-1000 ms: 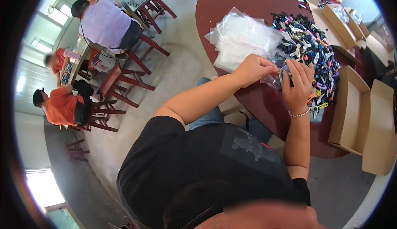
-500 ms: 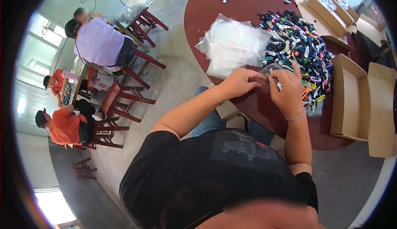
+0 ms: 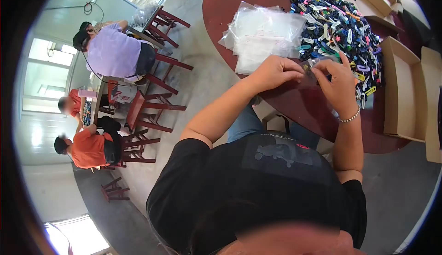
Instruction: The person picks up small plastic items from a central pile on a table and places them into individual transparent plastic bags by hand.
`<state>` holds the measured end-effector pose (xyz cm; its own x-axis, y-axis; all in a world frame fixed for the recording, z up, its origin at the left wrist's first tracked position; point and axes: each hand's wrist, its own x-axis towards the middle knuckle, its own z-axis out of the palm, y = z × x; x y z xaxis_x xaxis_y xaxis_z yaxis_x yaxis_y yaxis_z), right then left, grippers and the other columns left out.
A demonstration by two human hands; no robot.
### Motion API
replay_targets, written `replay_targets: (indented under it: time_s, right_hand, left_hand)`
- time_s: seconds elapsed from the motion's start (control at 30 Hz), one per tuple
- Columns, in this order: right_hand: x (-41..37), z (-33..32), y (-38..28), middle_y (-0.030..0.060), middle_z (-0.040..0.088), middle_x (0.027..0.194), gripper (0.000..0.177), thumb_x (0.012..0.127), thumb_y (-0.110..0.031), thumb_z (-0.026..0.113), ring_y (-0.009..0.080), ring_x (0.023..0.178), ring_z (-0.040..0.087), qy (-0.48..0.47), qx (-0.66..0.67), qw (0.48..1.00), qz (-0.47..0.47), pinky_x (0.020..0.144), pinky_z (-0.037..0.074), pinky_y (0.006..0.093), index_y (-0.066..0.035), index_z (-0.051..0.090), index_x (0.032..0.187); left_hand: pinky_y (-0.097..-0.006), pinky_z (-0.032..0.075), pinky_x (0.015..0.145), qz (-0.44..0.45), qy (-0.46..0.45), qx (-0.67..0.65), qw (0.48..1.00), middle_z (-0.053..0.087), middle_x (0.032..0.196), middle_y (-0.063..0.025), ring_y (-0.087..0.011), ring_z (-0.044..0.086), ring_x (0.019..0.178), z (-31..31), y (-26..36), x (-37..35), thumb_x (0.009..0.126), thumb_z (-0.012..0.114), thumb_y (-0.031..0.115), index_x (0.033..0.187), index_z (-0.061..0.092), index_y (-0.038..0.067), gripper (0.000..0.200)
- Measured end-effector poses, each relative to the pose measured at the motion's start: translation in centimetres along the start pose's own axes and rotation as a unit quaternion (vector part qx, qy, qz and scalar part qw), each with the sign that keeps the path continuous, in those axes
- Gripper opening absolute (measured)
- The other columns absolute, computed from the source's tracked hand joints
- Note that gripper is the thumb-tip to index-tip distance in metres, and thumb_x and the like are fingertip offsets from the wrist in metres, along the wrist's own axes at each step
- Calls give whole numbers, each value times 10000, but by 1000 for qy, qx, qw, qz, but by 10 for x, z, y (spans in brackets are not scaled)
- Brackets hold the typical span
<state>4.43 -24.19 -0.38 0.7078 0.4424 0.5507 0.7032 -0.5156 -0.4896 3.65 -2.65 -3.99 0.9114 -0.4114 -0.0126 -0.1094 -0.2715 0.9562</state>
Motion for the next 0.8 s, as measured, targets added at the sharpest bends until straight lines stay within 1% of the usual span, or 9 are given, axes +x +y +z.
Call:
replay_targets:
  time_s: [0.13, 0.27, 0.43, 0.57, 0.63, 0.67, 0.7, 0.77, 0.8]
  right_hand:
    - [-1, 2, 1, 26, 653, 680, 63, 857, -122, 649, 170, 612, 609, 1, 43, 999, 30, 1084, 300, 453, -64, 659, 834]
    - [1, -3, 4, 23, 619, 612, 82, 880, -127, 627, 167, 580, 595, -15, 51, 998, 36, 1088, 301, 455, -65, 661, 839]
    - [-1, -6, 3, 46, 621, 635, 67, 869, -120, 632, 190, 601, 605, -36, 46, 997, 47, 1089, 306, 461, -66, 661, 842]
    - [-3, -4, 0, 65, 627, 707, 34, 820, -111, 667, 232, 683, 616, -30, -13, 997, -67, 1096, 291, 492, -81, 652, 812]
    - [-6, -1, -8, 69, 597, 716, 84, 793, -113, 689, 238, 742, 619, -77, -47, 988, -124, 1102, 261, 540, -88, 613, 766]
    - [-6, 1, -15, 69, 594, 724, 101, 795, -116, 686, 236, 748, 619, -74, -39, 986, -144, 1102, 254, 548, -86, 597, 759]
    - [-6, 2, -21, 70, 591, 731, 118, 797, -118, 684, 235, 755, 620, -71, -30, 983, -165, 1103, 247, 556, -84, 580, 751]
    - [-9, 5, -23, 71, 600, 754, 137, 796, -119, 683, 236, 781, 631, -62, -19, 982, -175, 1105, 238, 561, -89, 560, 745]
    - [-10, 4, -23, 55, 605, 782, 93, 808, -125, 651, 218, 859, 635, -72, -36, 982, -173, 1094, 247, 565, -98, 569, 773]
  left_hand:
    - [-246, 517, 768, 25, 22, -82, 996, 718, 898, -68, -118, 664, 823, 8, 0, 1, 894, 621, 66, 975, 700, -26, 146]
    - [-232, 508, 726, -11, 0, -129, 992, 716, 827, -55, -100, 656, 774, 4, -7, 1, 890, 635, 92, 915, 711, -23, 141]
    - [-272, 523, 818, -25, -55, -111, 992, 715, 915, -96, -154, 671, 876, -3, -8, -2, 913, 595, 57, 1027, 684, -40, 174]
    - [-270, 502, 863, -1, -84, -142, 986, 678, 1088, -87, -134, 641, 969, -4, 4, -11, 858, 654, 32, 1177, 619, -14, 324]
    - [-286, 456, 958, 42, -90, -136, 986, 606, 1226, -77, -129, 575, 1097, -2, 19, -16, 795, 713, 14, 1321, 496, -1, 569]
    - [-287, 441, 961, 36, -131, -89, 987, 602, 1203, -47, -107, 546, 1098, -3, 19, -14, 739, 770, 27, 1319, 481, 4, 649]
    - [-283, 452, 928, 31, -154, -136, 978, 617, 1141, -32, -96, 553, 1048, 2, 17, -13, 745, 764, 22, 1271, 513, 9, 584]
    - [-293, 435, 965, 23, -143, -95, 985, 573, 1238, -50, -112, 529, 1112, 8, 16, -12, 764, 762, 60, 1359, 433, -3, 683]
    - [-293, 435, 965, 27, -145, -93, 985, 573, 1238, -50, -112, 529, 1112, 11, 9, -11, 764, 762, 60, 1359, 433, -3, 683]
